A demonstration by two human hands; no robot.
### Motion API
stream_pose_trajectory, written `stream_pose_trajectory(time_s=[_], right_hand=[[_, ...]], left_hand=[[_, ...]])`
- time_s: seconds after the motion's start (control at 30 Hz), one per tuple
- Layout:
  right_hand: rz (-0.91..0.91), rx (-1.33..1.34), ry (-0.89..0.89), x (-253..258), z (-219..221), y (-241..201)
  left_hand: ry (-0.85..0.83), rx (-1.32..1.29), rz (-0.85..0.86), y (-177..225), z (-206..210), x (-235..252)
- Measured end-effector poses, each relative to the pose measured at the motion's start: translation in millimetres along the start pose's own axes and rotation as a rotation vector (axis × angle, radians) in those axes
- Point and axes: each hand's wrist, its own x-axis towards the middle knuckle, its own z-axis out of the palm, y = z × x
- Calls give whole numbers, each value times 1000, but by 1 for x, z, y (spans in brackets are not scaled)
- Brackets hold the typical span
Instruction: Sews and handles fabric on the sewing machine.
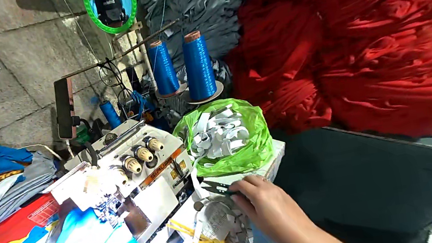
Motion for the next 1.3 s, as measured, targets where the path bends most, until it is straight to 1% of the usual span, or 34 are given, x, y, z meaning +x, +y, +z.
stream_pose_trajectory(time_s=[0.03,0.07,0.1,0.13,0.2,0.23,0.27,0.37,0.4,0.43,0.47,0.53,0.57,0.6,0.63,0.67,0.7,0.77,0.8,0.87,0.9,0.93,0.97,1.0,1.03,1.07,1.1,1.13,1.17,1.2,1.23,1.3], right_hand=[[11,-35,-28,10,2,4],[31,-64,-92,17,3,7],[65,-98,-184,23,4,8],[104,-133,-294,28,4,7],[172,-170,-520,36,6,5],[181,-172,-565,36,8,7],[169,-155,-533,33,11,12],[58,-48,-226,18,21,32],[43,-44,-187,17,23,34],[39,-45,-197,16,24,34],[31,-50,-214,17,26,33],[26,-83,-257,23,30,27],[38,-107,-295,26,30,24],[18,-143,-285,26,32,23],[-28,-185,-247,26,34,24],[-84,-221,-210,24,35,26],[-138,-250,-166,22,36,30],[-184,-284,-70,21,33,38],[-145,-258,-53,21,29,42],[77,-55,-130,24,12,46],[235,107,-200,28,0,48],[352,269,-221,31,-8,53],[437,419,-223,33,-13,56],[506,559,-226,34,-16,58],[558,683,-225,34,-17,59],[590,787,-225,33,-17,60],[601,858,-225,32,-17,62],[600,895,-217,32,-16,63],[595,893,-206,32,-17,64],[590,856,-189,32,-19,64],[581,789,-176,32,-21,66],[541,627,-154,31,-24,68]], left_hand=[[-103,-58,72,18,16,22],[-199,-90,107,32,37,39],[-303,-97,96,42,58,55],[-424,-82,46,48,79,68],[-739,-30,-137,54,112,93],[-812,-1,-196,56,125,99],[-789,10,-222,56,134,101],[-566,-34,-277,52,145,102],[-522,-44,-274,51,148,105],[-487,-57,-249,52,151,107],[-487,-58,-228,56,154,112],[-551,0,-219,68,158,127],[-623,60,-247,75,159,137],[-716,124,-288,81,161,146],[-799,172,-329,83,164,153],[-848,193,-356,82,169,157],[-861,187,-370,80,172,158],[-799,140,-382,77,173,158],[-750,114,-389,78,170,158],[-618,2,-402,78,157,160],[-514,-85,-392,77,149,160],[-381,-157,-364,74,143,159],[-244,-201,-323,71,138,158],[-161,-205,-290,69,133,158],[-154,-177,-279,68,127,159],[-237,-134,-292,70,121,160],[-379,-86,-301,73,116,161],[-535,-49,-299,76,115,162],[-644,-20,-280,80,117,161],[-665,11,-238,83,122,158],[-598,36,-172,86,128,154],[-327,33,15,89,144,154]])
